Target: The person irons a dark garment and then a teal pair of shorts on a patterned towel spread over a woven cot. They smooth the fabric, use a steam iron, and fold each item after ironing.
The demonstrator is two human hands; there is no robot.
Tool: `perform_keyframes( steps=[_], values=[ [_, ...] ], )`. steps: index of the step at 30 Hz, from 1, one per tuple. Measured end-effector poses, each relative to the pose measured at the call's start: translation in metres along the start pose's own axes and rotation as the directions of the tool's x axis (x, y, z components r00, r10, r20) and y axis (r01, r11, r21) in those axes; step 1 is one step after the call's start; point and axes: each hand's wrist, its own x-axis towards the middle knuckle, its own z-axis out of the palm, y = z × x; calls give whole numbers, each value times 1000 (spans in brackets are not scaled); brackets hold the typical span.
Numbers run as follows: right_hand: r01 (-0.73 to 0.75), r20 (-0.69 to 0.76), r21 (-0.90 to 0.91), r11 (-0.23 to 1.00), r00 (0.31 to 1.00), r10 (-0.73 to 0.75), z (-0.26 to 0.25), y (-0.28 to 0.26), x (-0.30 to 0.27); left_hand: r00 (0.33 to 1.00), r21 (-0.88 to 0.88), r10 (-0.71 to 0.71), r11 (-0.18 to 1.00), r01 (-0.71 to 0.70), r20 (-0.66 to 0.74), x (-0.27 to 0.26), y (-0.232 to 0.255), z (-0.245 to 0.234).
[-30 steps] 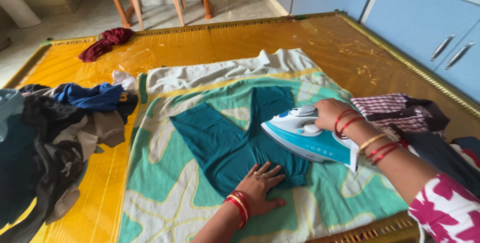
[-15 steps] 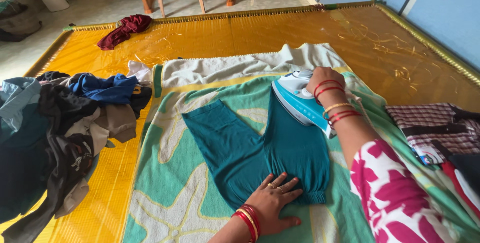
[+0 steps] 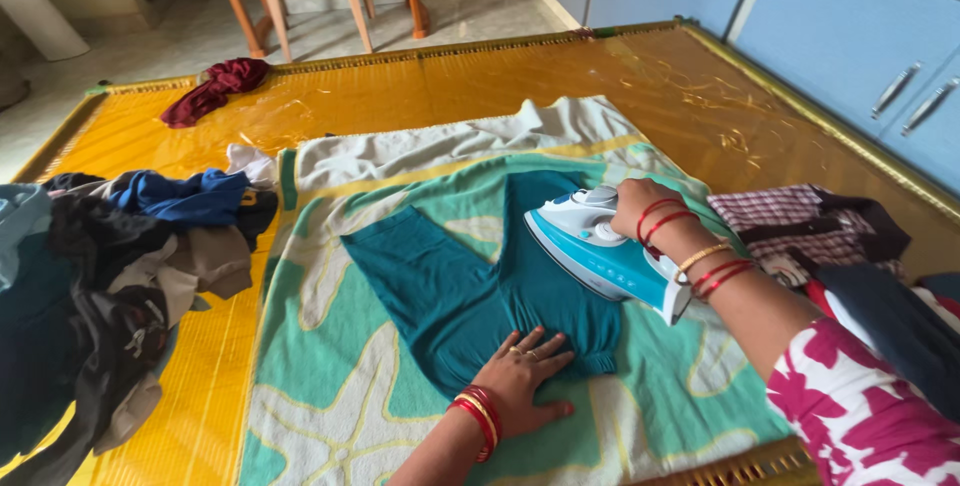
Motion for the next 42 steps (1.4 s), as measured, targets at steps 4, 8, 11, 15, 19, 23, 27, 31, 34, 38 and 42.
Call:
perform_keyframes(
  steps=[4, 8, 11, 15, 19, 23, 27, 31, 34, 38, 42],
  values=[
    [-22, -67, 4, 1000, 998, 23, -3, 12, -6, 1000, -6, -15, 1000, 15, 3, 3, 1, -4],
    [-79, -105, 29, 996, 991, 82, 8, 11, 40, 1000, -10, -17, 1000, 17, 20, 2, 1, -3],
    [-126, -159, 63, 990, 978, 135, 18, 7, 85, 1000, -25, 0, 1000, 0, 6, 1, -3, -1],
    [-158, -157, 79, 984, 973, 169, 22, 1, 124, 999, -13, 34, 999, -34, -8, 2, -7, 3],
    [-145, -120, 84, 986, 981, 154, 9, -4, 116, 998, -14, 49, 999, -49, -27, 0, -8, 5],
    [-25, -121, 26, 999, 992, 28, -17, -1, 78, 993, -1, 77, 997, -78, -89, 0, -5, 12],
    [179, -174, -64, 982, 967, -187, -33, 0, 26, 981, -37, 148, 987, -154, -127, 0, -3, 16],
    [378, -208, -103, 920, 896, -392, -44, -12, -30, 968, -103, 206, 970, -222, -146, -2, 1, 20],
    [460, -109, 1, 888, 882, -458, -46, -36, -62, 956, -126, 233, 958, -257, -176, -3, 0, 22],
    [529, -6, -16, 849, 849, -529, -34, -70, -83, 952, -108, 246, 957, -269, -184, 0, -2, 30],
    [503, -16, -34, 864, 864, -503, -17, -105, -75, 943, -125, 271, 946, -298, -193, 1, -6, 41]
  ],
)
